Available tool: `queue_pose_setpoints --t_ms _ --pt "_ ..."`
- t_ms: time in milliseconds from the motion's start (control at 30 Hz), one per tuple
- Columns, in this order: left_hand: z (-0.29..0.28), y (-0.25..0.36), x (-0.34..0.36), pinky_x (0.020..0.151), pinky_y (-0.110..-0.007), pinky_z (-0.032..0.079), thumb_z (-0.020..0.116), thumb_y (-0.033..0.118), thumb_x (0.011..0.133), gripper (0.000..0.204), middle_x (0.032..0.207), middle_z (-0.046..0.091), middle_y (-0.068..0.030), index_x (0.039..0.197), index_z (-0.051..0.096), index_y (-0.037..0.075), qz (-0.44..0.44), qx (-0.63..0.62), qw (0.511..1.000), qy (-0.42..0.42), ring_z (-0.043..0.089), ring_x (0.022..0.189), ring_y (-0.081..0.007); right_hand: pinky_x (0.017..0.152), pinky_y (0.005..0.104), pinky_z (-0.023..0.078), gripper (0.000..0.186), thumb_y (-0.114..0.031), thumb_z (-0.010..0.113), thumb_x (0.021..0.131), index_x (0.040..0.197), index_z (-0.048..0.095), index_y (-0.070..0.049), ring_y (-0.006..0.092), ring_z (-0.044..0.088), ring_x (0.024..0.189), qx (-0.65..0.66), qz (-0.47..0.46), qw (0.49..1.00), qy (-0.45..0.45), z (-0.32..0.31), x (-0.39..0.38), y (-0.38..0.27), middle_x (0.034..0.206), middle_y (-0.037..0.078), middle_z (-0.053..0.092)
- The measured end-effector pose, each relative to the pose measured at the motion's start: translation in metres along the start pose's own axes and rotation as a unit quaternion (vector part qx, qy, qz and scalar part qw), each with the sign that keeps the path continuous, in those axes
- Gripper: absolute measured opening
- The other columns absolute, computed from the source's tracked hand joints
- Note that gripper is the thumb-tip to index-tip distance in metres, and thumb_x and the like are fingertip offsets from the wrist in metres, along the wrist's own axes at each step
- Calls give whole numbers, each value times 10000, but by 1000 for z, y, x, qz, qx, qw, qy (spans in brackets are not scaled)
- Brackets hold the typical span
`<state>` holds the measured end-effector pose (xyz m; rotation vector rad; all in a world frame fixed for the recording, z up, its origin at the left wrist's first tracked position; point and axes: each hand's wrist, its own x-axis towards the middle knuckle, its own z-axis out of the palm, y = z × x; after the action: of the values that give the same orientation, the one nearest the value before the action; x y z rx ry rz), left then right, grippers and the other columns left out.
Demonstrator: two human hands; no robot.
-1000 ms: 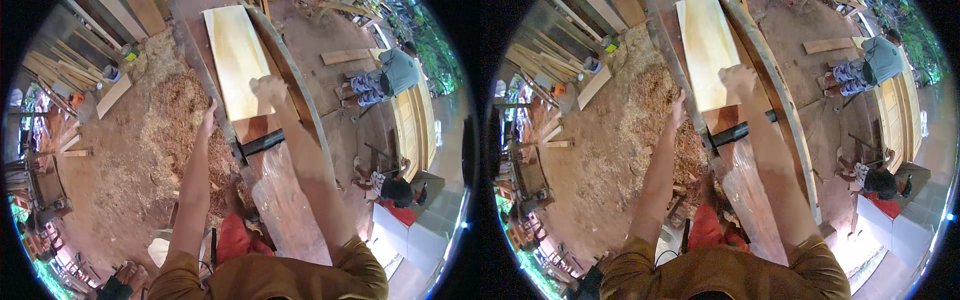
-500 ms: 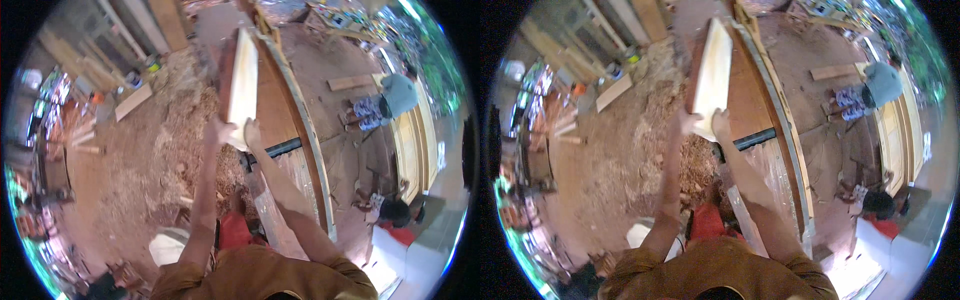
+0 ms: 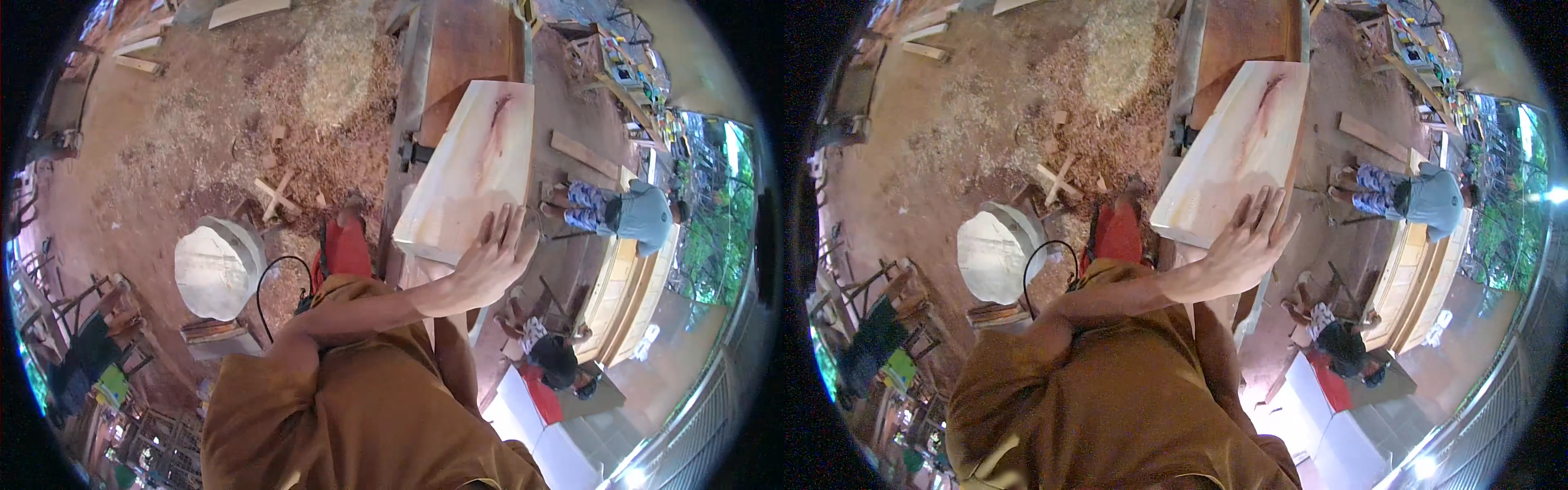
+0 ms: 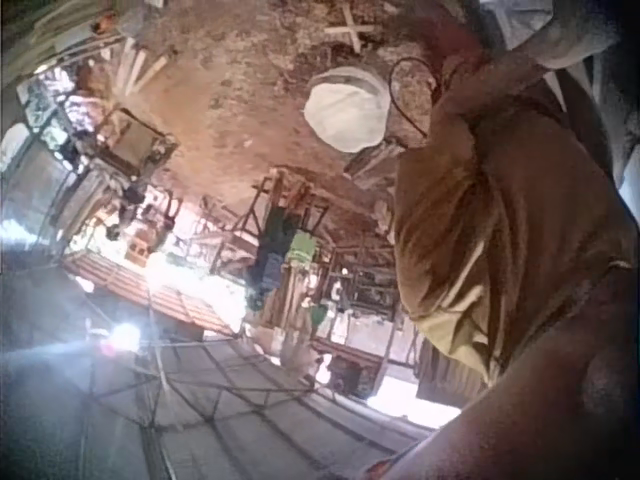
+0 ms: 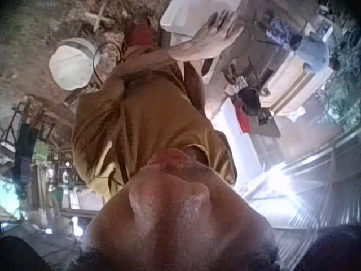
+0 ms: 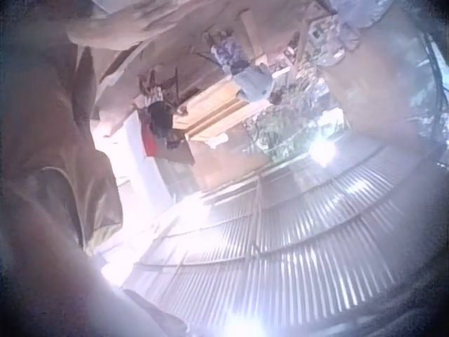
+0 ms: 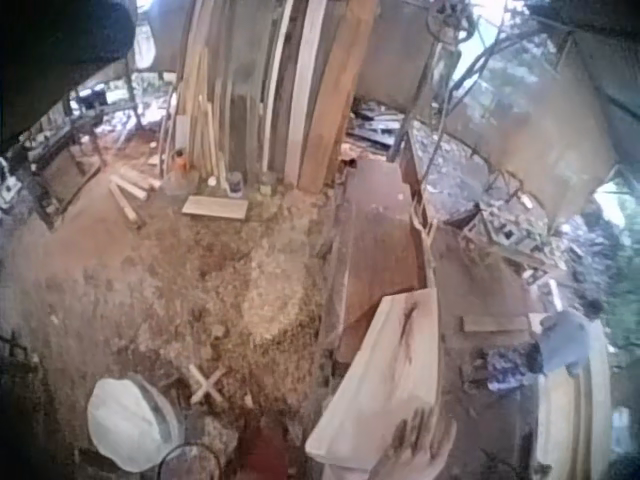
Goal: The person feeds wooden boards through a surface planer machine multiple times to smooth the wood. They flip the boards to plane different sides and set them aside once finished.
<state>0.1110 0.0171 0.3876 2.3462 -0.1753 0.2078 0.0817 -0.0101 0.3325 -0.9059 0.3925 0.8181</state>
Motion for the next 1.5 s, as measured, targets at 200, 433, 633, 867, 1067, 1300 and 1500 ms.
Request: queue_pose_setpoints --t_ms 200,433,633,867,1067,1300,1500 --pt "3 6 -20 1143 -733 357 758 146 770 815 1584 329 -430 1523 484 1 27 -3 1000 10 370 1463 -604 1040 465 515 649 -528 443 1063 1411 537 12 317 638 1206 7 -15 1000 20 -5 -47 0 1325 189 644" --pt "-43 -24 -14 1236 -558 326 912 294 724 1051 1655 361 -242 1597 368 82 -23 -133 991 -18 357 1541 -408 1046 463 514 657 -538 462 1060 1409 545 12 307 629 1231 58 -34 996 51 -3 -64 -8 1343 181 639" --pt "-2 -179 -60 1204 -432 409 581 452 1065 671 1582 507 -153 1601 413 84 -362 -492 791 -34 507 1442 -300 1051 462 513 663 -548 478 1057 1407 551 11 299 622 1253 138 -36 982 126 14 -44 -21 1358 174 636" --pt "63 -205 -103 1065 -457 536 557 484 1057 656 1397 648 -165 1515 494 19 -356 -819 450 13 660 1227 -284 1066 437 506 654 -430 700 970 1391 563 51 295 617 1292 -55 -120 983 129 31 -37 -82 1372 187 647" --pt "38 -186 -94 1093 -480 513 538 460 1062 609 1370 661 -181 1465 536 4 -366 -813 452 -34 647 1245 -316 739 379 486 581 -329 846 826 1123 553 75 215 568 849 -403 -114 874 247 21 -38 -79 919 122 577" --pt "12 -197 -90 1076 -451 530 564 394 1060 540 1342 676 -186 1426 572 -3 -449 -775 445 -22 674 1196 -305 1044 366 527 720 -180 796 907 1424 411 142 267 667 1194 -223 -80 945 224 -12 -44 -53 1295 233 675" --pt "37 -227 -103 1066 -433 545 583 352 1063 502 1314 697 -158 1423 580 3 -461 -759 454 -71 687 1181 -289 1044 376 535 792 -234 816 897 1436 380 151 282 682 1196 -241 -91 946 195 -23 -41 -43 1298 253 683"
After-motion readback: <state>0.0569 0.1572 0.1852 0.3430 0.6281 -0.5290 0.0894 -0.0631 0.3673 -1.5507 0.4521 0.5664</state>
